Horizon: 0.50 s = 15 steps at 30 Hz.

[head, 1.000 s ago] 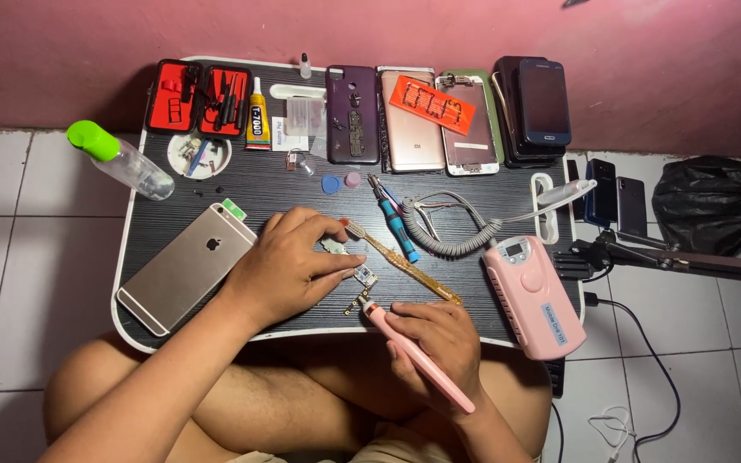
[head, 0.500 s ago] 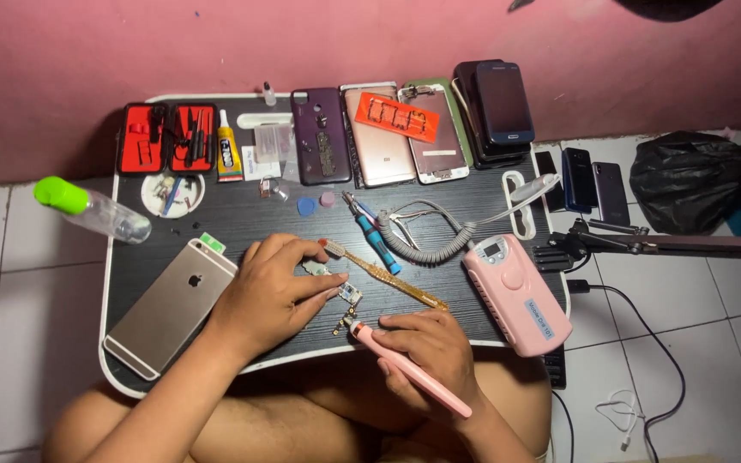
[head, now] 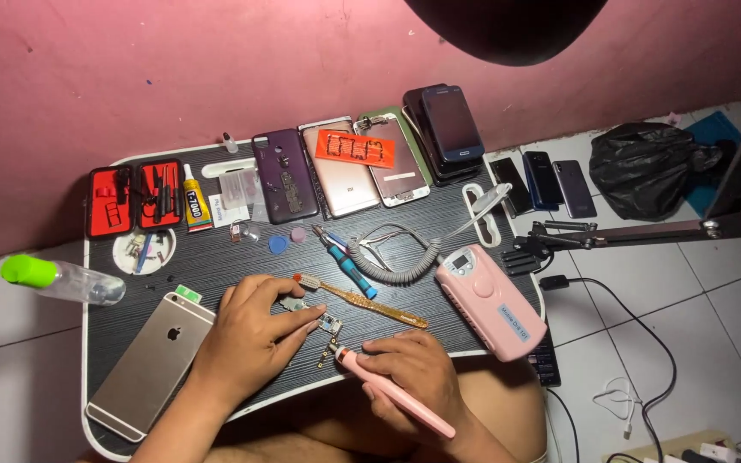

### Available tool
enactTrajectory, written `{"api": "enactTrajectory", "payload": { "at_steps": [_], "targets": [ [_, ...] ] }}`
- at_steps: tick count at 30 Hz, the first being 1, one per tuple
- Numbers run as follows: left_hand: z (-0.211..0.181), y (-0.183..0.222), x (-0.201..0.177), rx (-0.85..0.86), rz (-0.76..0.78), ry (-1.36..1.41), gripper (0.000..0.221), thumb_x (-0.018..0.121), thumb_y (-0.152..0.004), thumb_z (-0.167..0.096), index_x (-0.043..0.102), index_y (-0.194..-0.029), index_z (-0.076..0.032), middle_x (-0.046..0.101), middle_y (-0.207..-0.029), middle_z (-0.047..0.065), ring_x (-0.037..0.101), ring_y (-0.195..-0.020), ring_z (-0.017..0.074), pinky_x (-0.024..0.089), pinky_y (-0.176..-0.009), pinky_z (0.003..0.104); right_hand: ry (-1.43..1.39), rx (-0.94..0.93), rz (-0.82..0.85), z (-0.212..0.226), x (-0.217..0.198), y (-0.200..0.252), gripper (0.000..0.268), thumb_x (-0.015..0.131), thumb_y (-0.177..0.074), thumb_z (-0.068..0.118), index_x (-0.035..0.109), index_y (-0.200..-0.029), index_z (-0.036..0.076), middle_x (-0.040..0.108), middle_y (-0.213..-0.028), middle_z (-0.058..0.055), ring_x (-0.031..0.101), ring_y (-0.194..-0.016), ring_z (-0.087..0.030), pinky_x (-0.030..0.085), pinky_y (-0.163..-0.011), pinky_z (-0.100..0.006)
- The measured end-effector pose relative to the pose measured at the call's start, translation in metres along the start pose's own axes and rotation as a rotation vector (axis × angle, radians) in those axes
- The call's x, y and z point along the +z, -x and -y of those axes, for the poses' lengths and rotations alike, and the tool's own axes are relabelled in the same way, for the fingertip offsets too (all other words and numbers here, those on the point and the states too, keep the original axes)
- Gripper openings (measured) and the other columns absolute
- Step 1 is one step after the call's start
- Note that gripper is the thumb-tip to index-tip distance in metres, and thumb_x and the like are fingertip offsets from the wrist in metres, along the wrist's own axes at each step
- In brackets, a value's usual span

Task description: Scraping a small electronic component from a mobile phone using a precision tool.

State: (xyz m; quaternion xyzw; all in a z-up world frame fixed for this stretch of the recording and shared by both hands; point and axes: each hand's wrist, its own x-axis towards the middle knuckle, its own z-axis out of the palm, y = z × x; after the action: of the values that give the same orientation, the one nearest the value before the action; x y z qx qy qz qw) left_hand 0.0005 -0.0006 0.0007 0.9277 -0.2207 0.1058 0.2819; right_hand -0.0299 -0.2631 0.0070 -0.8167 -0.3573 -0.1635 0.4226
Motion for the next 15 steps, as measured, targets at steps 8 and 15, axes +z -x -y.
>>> {"api": "enactTrajectory", "payload": {
  "at_steps": [8,15],
  "targets": [
    [0.001,0.004,0.003,-0.017,0.007,-0.005,0.024,0.073,-0.087,-0.030,0.082,-0.108,-0.037,0.068,-0.112,-0.001,0.057,-0.111,0.0262,0.044,-0.078,0.045,0.016,-0.010,0.006,0.001,-0.001,0.005,0.021,0.064,-0.088,0.023,0.076,-0.101,0.010,0.080,-0.099,-0.002,0.078,-0.100,-0.019,0.051,-0.090,-0.038],
    [0.004,0.001,0.002,-0.015,0.047,0.006,0.025,0.072,-0.088,-0.030,0.083,-0.110,-0.033,0.067,-0.113,0.001,0.056,-0.113,0.0273,0.044,-0.081,0.047,0.027,0.050,-0.010,-0.008,0.005,0.014,0.021,0.065,-0.088,0.028,0.076,-0.094,0.012,0.081,-0.097,-0.005,0.079,-0.097,-0.017,0.052,-0.086,-0.037]
  ]
}}
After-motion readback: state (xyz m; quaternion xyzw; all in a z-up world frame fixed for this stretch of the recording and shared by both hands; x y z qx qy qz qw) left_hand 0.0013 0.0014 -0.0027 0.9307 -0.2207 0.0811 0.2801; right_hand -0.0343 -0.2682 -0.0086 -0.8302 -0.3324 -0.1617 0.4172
